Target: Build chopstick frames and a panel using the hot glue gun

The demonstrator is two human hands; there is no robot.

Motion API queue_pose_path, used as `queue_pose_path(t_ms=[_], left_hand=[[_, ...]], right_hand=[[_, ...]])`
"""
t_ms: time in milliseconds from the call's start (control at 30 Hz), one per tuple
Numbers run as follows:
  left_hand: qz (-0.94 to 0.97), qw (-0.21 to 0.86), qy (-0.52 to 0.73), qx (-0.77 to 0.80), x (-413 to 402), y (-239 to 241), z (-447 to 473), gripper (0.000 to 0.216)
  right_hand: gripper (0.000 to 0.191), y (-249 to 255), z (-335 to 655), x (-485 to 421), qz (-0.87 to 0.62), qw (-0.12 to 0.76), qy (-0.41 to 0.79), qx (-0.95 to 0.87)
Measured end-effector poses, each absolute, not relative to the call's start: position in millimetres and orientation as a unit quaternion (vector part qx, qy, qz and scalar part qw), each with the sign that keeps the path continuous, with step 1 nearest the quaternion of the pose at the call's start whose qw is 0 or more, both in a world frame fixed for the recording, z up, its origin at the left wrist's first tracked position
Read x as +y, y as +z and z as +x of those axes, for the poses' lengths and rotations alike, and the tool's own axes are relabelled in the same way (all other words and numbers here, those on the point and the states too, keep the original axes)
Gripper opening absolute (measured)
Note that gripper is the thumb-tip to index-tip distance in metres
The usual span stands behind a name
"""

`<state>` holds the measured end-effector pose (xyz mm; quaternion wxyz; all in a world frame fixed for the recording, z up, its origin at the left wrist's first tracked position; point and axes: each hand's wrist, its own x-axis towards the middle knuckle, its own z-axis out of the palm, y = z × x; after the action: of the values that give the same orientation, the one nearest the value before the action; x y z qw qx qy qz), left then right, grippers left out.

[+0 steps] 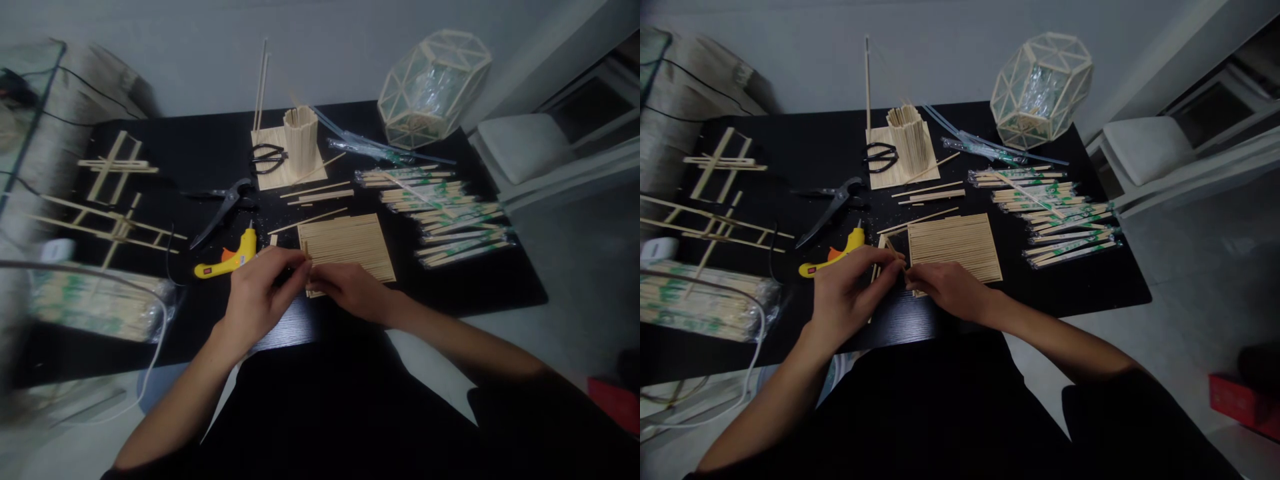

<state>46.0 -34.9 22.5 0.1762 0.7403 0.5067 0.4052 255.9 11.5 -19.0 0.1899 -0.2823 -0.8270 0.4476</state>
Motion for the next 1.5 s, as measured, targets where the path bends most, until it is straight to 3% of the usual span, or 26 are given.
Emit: queue_pose_path(t_ms=[1500], left_hand=[[0.741, 0.178, 0.401, 0.509, -37.2, 20.1, 44.1, 0.003]], right_hand=[[0.015, -19.5, 255.9, 11.1, -0.272, 0.2, 0.447, -0.829]])
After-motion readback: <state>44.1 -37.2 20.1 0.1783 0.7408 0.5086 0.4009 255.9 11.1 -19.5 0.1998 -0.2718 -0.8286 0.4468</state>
